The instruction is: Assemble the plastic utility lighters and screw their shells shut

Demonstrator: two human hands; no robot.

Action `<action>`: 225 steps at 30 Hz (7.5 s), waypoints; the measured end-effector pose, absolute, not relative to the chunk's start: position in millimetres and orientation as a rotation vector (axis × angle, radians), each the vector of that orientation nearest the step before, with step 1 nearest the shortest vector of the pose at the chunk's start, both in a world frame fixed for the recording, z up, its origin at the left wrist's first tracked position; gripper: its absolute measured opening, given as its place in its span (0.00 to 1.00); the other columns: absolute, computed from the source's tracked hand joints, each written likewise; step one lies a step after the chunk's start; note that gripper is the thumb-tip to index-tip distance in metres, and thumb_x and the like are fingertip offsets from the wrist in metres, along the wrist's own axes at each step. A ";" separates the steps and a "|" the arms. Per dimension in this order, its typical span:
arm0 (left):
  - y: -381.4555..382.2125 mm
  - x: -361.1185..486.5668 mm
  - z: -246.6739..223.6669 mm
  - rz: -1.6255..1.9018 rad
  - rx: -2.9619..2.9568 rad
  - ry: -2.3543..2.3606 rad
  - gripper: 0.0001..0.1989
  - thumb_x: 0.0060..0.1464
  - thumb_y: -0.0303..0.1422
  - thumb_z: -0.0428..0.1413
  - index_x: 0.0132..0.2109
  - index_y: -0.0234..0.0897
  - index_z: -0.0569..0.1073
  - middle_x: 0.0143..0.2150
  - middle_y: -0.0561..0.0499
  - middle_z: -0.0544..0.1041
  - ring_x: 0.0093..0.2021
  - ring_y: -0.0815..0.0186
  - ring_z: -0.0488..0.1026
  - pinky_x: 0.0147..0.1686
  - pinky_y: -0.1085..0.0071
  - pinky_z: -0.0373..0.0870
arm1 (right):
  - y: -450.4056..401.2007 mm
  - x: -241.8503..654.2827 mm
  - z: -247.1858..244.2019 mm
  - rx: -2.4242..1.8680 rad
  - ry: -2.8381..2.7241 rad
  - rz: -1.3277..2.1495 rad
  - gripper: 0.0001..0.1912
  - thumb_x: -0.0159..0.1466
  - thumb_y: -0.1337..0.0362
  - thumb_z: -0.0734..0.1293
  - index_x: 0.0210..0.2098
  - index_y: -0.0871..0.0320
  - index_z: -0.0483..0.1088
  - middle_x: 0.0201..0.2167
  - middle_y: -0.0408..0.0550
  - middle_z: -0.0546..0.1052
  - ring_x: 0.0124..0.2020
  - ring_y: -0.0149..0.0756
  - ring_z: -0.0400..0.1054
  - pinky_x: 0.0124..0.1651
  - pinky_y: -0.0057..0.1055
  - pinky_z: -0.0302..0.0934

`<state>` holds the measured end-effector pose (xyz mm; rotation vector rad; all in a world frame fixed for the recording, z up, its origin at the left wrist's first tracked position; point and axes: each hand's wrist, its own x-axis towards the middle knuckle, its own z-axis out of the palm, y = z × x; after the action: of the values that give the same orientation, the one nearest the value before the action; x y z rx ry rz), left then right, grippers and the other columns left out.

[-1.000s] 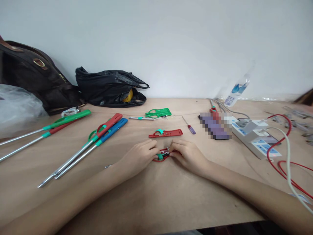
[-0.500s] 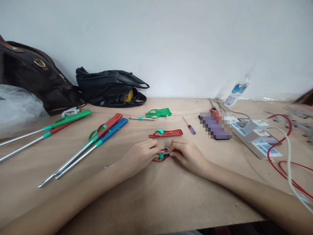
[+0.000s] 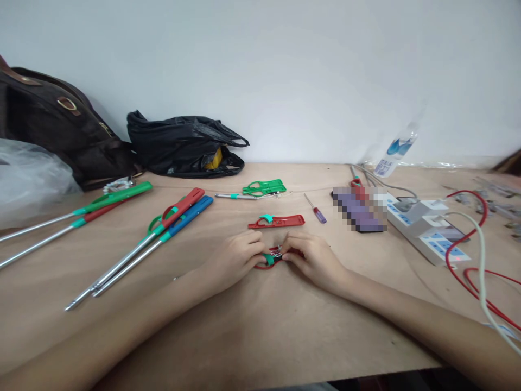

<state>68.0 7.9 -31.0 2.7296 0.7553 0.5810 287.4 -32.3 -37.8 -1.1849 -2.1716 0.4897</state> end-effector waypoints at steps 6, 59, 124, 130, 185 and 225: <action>6.5 67.9 -32.4 0.604 2.834 0.760 0.12 0.65 0.27 0.49 0.34 0.33 0.74 0.29 0.52 0.65 0.30 0.68 0.65 0.29 0.73 0.59 | -31.9 287.2 -37.4 -1.231 -2.118 0.577 0.08 0.60 0.76 0.66 0.30 0.58 0.69 0.28 0.42 0.73 0.31 0.32 0.66 0.34 0.27 0.57; 6.1 67.3 -38.6 0.769 3.004 0.654 0.18 0.68 0.28 0.40 0.36 0.33 0.73 0.32 0.50 0.68 0.31 0.68 0.63 0.30 0.74 0.60 | -31.6 287.6 -39.0 -1.139 -2.157 0.593 0.09 0.62 0.77 0.63 0.29 0.58 0.68 0.30 0.43 0.73 0.33 0.33 0.66 0.37 0.28 0.57; 0.0 70.6 -39.7 0.853 3.028 0.696 0.16 0.67 0.26 0.42 0.34 0.33 0.72 0.32 0.50 0.69 0.30 0.68 0.65 0.29 0.74 0.61 | -34.3 283.7 -51.8 -1.162 -2.066 0.445 0.08 0.64 0.74 0.63 0.31 0.57 0.68 0.31 0.45 0.73 0.33 0.35 0.67 0.37 0.29 0.60; -2.6 68.9 -37.6 0.831 3.005 0.691 0.16 0.67 0.27 0.43 0.35 0.33 0.73 0.31 0.50 0.68 0.30 0.67 0.64 0.28 0.73 0.61 | -35.4 283.9 -50.1 -1.135 -2.084 0.446 0.08 0.64 0.74 0.63 0.31 0.57 0.68 0.30 0.45 0.73 0.34 0.35 0.67 0.38 0.29 0.60; 3.4 49.4 -13.3 0.608 2.755 0.597 0.07 0.62 0.33 0.55 0.45 0.39 0.75 0.39 0.50 0.78 0.41 0.63 0.73 0.45 0.65 0.66 | -30.6 303.8 -20.4 -1.031 -2.346 0.337 0.03 0.66 0.66 0.61 0.35 0.56 0.65 0.34 0.48 0.73 0.40 0.39 0.66 0.47 0.38 0.58; 15.5 50.3 -17.0 0.716 2.315 0.930 0.07 0.60 0.33 0.55 0.41 0.37 0.77 0.40 0.50 0.79 0.42 0.63 0.75 0.44 0.66 0.71 | -27.7 287.4 -46.3 -0.960 -2.449 0.182 0.16 0.68 0.65 0.61 0.54 0.56 0.69 0.45 0.54 0.70 0.48 0.44 0.63 0.51 0.46 0.63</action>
<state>50.3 15.5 -17.0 2.3151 0.9305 0.7164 287.4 -27.7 -46.3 -0.9597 -2.4494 0.1820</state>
